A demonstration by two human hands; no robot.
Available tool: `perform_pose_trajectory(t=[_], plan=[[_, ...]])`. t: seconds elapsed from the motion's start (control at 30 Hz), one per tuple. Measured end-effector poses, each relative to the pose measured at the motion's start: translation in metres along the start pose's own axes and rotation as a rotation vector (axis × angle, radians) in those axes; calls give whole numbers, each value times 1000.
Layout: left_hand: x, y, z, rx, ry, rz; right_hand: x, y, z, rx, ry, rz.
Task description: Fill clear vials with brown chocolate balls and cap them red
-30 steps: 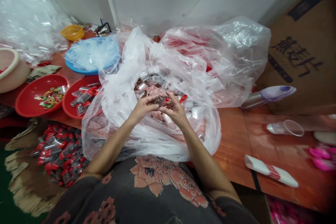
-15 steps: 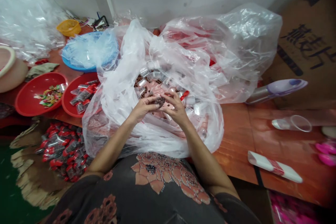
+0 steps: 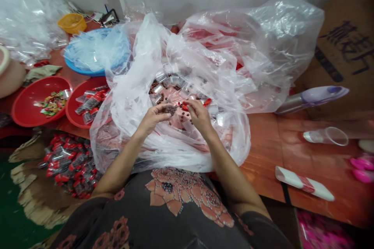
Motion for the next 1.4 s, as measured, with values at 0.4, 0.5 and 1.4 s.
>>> perform_pose_trajectory(t=[0.4, 0.5, 1.4], plan=[[-11, 4, -10, 27, -66, 53, 35, -32, 23, -90, -115, -147], [-12, -3, -12, 68, -88, 27, 18, -16, -3, 301, -198, -22], [-19, -39, -14, 269, -111, -185, -43, 29, -57, 136, 107, 54]])
Point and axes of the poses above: each hand's wrist, its own x-axis towards the middle knuckle, its own y-axis out of the back of the hand, z = x × y, the point moved 1 cm from there along x, towards the middle knuckle, and after that the axes turned 5 degrees about x, right-handed, at the moved point
